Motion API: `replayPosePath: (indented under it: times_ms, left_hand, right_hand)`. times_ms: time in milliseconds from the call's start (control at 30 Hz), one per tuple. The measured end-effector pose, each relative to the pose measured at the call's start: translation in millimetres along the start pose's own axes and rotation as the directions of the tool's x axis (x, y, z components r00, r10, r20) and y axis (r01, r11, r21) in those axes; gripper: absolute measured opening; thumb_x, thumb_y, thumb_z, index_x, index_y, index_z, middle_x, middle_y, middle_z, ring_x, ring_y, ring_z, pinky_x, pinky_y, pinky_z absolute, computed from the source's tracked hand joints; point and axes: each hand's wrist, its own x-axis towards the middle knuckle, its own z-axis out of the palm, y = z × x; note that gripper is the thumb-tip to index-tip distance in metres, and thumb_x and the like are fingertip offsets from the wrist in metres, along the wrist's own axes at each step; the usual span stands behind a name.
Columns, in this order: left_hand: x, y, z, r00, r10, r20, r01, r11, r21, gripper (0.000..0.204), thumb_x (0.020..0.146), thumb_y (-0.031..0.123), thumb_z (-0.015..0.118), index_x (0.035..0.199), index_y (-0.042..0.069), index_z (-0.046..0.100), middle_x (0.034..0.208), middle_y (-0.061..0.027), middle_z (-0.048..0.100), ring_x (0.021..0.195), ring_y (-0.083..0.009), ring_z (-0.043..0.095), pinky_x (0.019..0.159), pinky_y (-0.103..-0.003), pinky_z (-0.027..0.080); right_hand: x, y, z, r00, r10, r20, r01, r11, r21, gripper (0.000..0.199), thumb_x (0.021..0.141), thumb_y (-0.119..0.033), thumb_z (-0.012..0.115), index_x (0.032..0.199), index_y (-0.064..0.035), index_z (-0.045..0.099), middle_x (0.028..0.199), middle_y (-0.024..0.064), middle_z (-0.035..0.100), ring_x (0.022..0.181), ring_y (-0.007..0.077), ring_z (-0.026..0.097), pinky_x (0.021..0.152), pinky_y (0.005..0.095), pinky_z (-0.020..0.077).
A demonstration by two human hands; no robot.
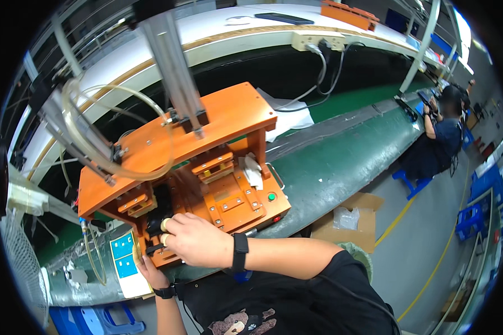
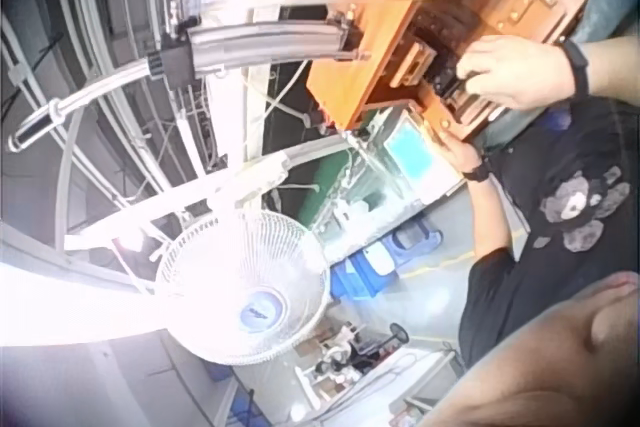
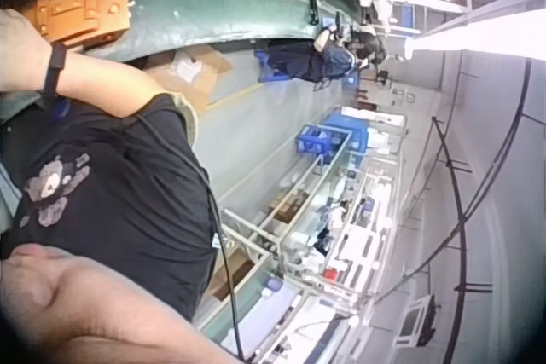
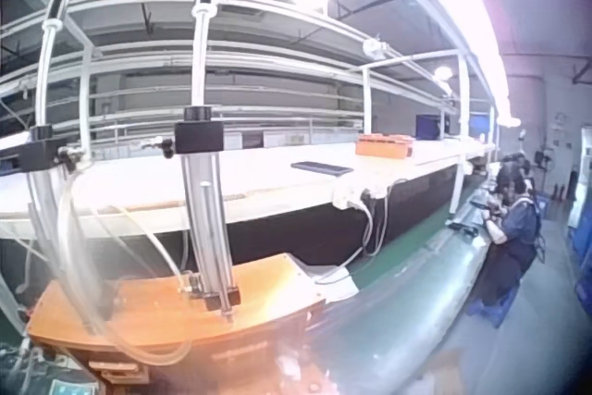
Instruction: Operating a pneumatic press to assemble or shape plastic components on a factory floor.
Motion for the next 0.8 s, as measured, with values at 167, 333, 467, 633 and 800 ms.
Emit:
replayPosePath:
  times_ms: [167,333,467,633,800]
  left_hand:
    - [3,-18,-3,0.98,-0.149,0.132,0.189,0.9,-0.392,0.045,0.102,0.014,0.039,0.144,0.002,0.032,0.142,-0.0124,0.044,0.121,-0.0222,0.049,0.101,-0.035,0.042]
    - [-5,9,4,0.987,-0.127,-0.098,0.123,0.992,-0.041,0.044,0.103,0.017,0.038,0.142,-0.003,0.035,0.144,-0.0143,0.041,0.129,-0.0237,0.043,0.109,-0.036,0.034]
    - [-3,6,9,0.985,-0.151,-0.081,0.143,0.985,-0.095,0.045,0.103,0.018,0.037,0.143,-0.002,0.034,0.145,-0.0152,0.039,0.131,-0.025,0.042,0.11,-0.038,0.034]
    - [1,3,4,0.983,-0.153,-0.105,0.143,0.984,-0.102,0.043,0.103,0.018,0.038,0.142,0.002,0.036,0.143,-0.0157,0.042,0.129,-0.027,0.046,0.106,-0.04,0.041]
    - [3,-1,-2,0.972,-0.198,-0.125,0.183,0.975,-0.122,0.044,0.102,0.018,0.039,0.143,0.003,0.036,0.145,-0.015,0.039,0.129,-0.0279,0.046,0.105,-0.043,0.043]
  right_hand:
    - [-49,-5,-94,0.998,0.037,0.048,-0.059,0.809,0.585,0.018,0.087,-0.009,0.067,0.103,-0.0027,0.061,0.11,0.0164,0.058,0.096,0.0341,0.06,0.082,0.0399,0.0494]
    - [-173,44,-151,0.925,0.378,-0.031,-0.076,0.267,0.961,0.02,0.085,-0.002,0.066,0.103,0.0047,0.062,0.1,0.0197,0.065,0.097,0.0332,0.062,0.087,0.0402,0.0484]
    - [-312,112,-168,0.538,0.806,-0.247,0.067,0.252,0.966,0.022,0.091,-0.02,0.062,0.084,0.0011,0.058,0.085,0.0179,0.063,0.082,0.0289,0.063,0.085,0.0458,0.0511]
    - [-343,214,-162,0.285,0.936,-0.208,0.255,0.135,0.958,0.022,0.099,-0.022,0.052,0.105,-0.0017,0.059,0.112,0.0158,0.064,0.11,0.0321,0.059,0.098,0.0446,0.0465]
    - [-249,327,-139,0.273,0.96,-0.065,0.251,-0.006,0.968,0.029,0.1,-0.025,0.051,0.109,0.0025,0.055,0.116,0.0221,0.061,0.113,0.0343,0.057,0.103,0.0435,0.044]
